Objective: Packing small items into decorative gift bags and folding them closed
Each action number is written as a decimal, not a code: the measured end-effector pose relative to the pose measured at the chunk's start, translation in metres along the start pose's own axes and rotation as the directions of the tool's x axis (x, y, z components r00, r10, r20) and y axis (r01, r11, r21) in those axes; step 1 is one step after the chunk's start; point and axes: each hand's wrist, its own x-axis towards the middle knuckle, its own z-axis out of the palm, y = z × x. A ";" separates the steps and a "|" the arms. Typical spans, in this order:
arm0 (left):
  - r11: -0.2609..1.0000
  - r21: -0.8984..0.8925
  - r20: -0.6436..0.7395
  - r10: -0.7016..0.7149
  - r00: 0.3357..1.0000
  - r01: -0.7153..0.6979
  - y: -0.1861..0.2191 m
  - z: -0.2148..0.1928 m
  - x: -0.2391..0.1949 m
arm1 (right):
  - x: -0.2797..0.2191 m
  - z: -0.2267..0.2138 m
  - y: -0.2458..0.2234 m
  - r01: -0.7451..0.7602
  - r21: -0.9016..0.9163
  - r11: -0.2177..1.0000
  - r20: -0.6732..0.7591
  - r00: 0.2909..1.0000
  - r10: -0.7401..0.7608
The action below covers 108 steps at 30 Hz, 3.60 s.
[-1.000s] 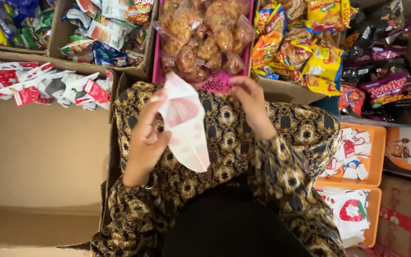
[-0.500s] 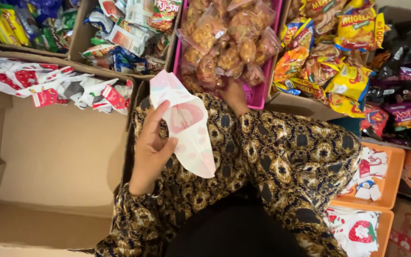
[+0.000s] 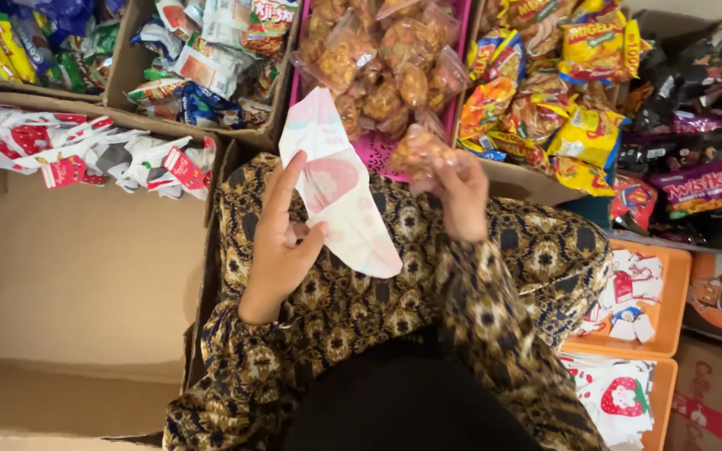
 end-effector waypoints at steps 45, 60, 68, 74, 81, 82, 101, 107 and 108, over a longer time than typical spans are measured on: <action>0.957 -0.028 0.377 0.278 0.883 -0.289 0.037 0.081 -0.014 | -0.151 -0.010 -0.133 0.710 -0.434 0.554 0.484 0.703 -0.522; 0.975 -0.005 0.376 0.209 0.903 -0.223 -0.007 0.076 -0.010 | -0.124 -0.009 -0.124 0.520 -0.294 0.802 0.348 0.840 -0.417; 0.900 -0.029 0.206 0.431 0.878 -0.435 -0.037 0.047 0.035 | -0.103 0.006 -0.108 0.387 -0.178 0.905 0.275 0.902 -0.332; 0.866 0.477 -0.229 0.285 0.931 -0.148 -0.094 -0.059 0.131 | -0.082 0.019 -0.092 0.161 -0.170 0.972 0.100 0.984 -0.146; 0.167 0.893 -0.445 0.191 0.875 0.418 -0.236 -0.126 0.230 | -0.076 0.029 -0.089 0.148 -0.297 0.943 0.087 0.988 -0.127; 0.024 0.881 -0.464 0.228 0.856 0.472 -0.262 -0.133 0.238 | -0.077 0.030 -0.087 0.141 -0.236 0.962 0.061 0.990 -0.130; 0.963 0.119 -0.340 0.268 0.901 -0.241 -0.006 0.035 0.003 | -0.100 0.037 -0.098 0.289 -0.231 0.929 0.163 0.953 -0.256; 0.924 0.313 -0.030 0.242 0.970 -0.221 -0.019 0.056 -0.024 | -0.117 0.039 -0.088 0.363 -0.288 0.886 0.280 0.917 -0.284; 0.905 0.355 0.008 0.248 0.969 -0.234 -0.023 0.057 -0.027 | -0.121 0.041 -0.085 0.406 -0.333 0.851 0.313 0.899 -0.306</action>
